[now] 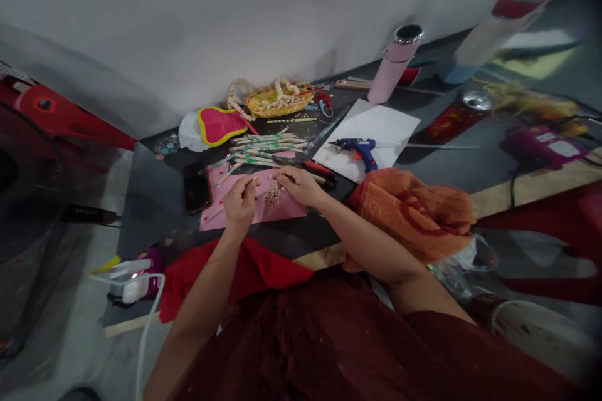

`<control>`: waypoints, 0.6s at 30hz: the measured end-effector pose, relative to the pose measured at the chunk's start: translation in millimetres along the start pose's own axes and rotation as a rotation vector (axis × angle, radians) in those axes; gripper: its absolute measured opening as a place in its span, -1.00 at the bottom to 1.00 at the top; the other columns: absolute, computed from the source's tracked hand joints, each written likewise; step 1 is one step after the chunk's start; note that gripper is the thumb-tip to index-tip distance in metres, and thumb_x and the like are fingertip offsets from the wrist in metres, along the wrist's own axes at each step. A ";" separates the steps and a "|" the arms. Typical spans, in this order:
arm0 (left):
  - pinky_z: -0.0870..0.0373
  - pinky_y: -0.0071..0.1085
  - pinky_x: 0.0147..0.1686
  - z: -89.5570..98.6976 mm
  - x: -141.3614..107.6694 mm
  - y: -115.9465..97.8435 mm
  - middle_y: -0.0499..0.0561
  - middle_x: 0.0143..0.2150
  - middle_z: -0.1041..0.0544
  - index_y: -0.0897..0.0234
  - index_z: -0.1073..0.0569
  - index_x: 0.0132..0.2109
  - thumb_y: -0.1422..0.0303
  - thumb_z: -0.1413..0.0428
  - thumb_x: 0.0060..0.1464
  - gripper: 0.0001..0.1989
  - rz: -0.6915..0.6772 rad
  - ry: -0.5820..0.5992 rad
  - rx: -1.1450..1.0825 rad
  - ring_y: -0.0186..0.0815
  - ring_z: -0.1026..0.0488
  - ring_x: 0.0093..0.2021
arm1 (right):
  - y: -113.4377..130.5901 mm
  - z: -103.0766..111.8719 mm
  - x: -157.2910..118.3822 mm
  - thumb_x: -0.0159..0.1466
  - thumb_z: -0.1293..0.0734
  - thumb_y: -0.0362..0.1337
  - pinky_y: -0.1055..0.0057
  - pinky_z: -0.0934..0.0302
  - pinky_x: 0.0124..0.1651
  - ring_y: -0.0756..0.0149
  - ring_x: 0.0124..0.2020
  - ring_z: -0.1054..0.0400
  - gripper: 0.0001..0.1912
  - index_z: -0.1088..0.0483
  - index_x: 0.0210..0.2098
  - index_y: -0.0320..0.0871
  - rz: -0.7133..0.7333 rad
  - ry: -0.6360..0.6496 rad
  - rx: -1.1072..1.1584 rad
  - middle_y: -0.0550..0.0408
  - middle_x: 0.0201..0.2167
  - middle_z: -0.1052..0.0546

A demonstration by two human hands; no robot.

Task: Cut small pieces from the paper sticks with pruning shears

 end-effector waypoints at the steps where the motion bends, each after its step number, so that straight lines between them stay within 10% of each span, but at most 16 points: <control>1: -0.37 -0.49 -0.38 -2.5 -3.0 0.3 0.04 -0.23 -0.59 0.27 -0.46 -0.11 0.22 0.04 0.21 -0.72 0.022 0.015 -0.019 -0.41 -0.45 -0.43 | -1.7 -0.1 0.5 0.29 -0.19 -0.12 0.46 -0.14 -0.34 0.43 -0.44 -0.24 -0.74 -0.38 -0.29 -0.18 0.026 0.006 -0.066 0.15 -0.45 -0.40; 18: -0.40 -0.44 -0.21 -17.0 -3.1 28.6 0.06 -0.28 -0.59 0.31 -0.49 -0.13 0.26 0.00 0.19 -0.74 -0.117 -0.036 0.041 -0.35 -0.51 -0.29 | -24.5 2.7 -1.9 0.25 -0.19 -0.37 0.25 -0.12 0.11 0.22 -0.06 -0.31 -0.68 -0.49 -0.08 -0.17 0.240 0.147 -0.798 -0.02 -0.13 -0.50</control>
Point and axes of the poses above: each hand's wrist, its own x-axis towards the middle knuckle, its own z-axis out of the back of the hand, y = z × x, the point moved 1 cm from there along x, towards the middle knuckle
